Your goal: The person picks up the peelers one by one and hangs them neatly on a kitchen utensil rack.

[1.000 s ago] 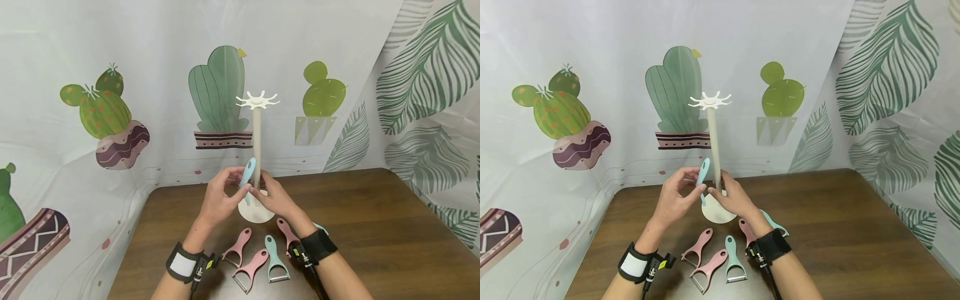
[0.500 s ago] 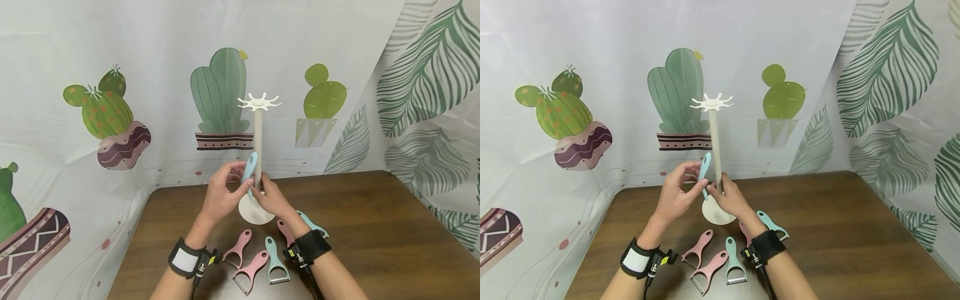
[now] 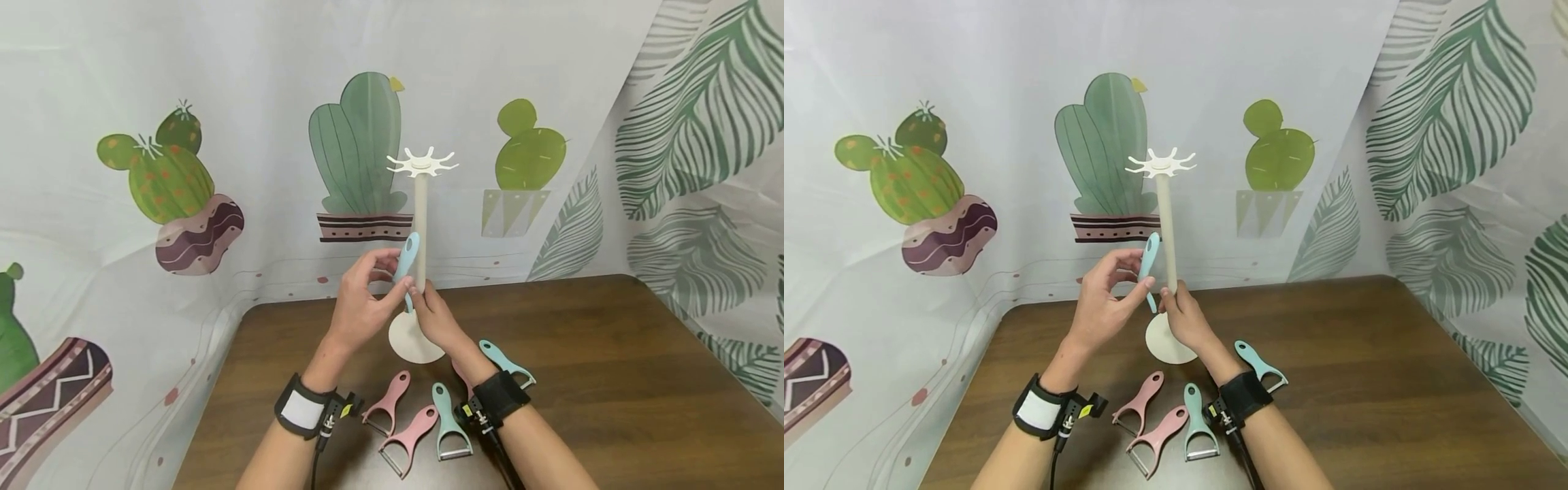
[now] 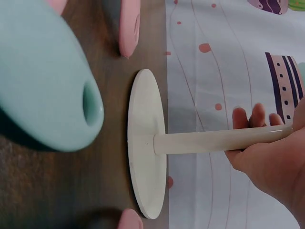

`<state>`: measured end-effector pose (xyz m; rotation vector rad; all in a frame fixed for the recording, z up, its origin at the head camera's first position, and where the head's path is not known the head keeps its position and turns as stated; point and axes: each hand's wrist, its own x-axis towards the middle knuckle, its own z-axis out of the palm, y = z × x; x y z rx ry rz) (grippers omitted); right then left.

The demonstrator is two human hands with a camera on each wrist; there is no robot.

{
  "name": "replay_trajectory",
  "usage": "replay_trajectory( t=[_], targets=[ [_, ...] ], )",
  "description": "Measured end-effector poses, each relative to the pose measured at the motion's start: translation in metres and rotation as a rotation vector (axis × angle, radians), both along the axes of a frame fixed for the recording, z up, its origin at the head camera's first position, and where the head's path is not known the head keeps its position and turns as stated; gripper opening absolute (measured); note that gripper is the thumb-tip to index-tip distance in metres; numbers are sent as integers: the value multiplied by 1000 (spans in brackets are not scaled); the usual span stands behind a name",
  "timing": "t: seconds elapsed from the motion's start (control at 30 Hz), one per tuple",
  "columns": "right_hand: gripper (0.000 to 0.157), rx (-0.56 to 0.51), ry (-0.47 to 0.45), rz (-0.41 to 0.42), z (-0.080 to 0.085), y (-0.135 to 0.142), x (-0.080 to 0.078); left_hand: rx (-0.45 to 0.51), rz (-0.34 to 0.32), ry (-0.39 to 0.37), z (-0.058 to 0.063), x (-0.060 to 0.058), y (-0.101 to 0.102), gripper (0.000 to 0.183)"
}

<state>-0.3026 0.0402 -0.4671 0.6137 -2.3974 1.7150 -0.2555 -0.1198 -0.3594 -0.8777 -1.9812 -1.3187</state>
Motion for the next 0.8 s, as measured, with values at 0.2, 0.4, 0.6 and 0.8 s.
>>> replay_trajectory(
  t=[0.2, 0.4, 0.6, 0.8],
  targets=[
    [30, -36, 13, 12, 17, -3, 5, 13, 1, 29, 3, -6, 0, 41],
    [26, -101, -68, 65, 31, -2, 11, 40, -9, 93, 29, 6, 6, 38],
    [38, -134, -130, 81, 28, -2, 7, 53, -10, 103, 46, 14, 6, 38],
    [43, -152, -139, 94, 11, -3, -5, 68, 6, 124, 50, 10, 7, 37]
  ],
)
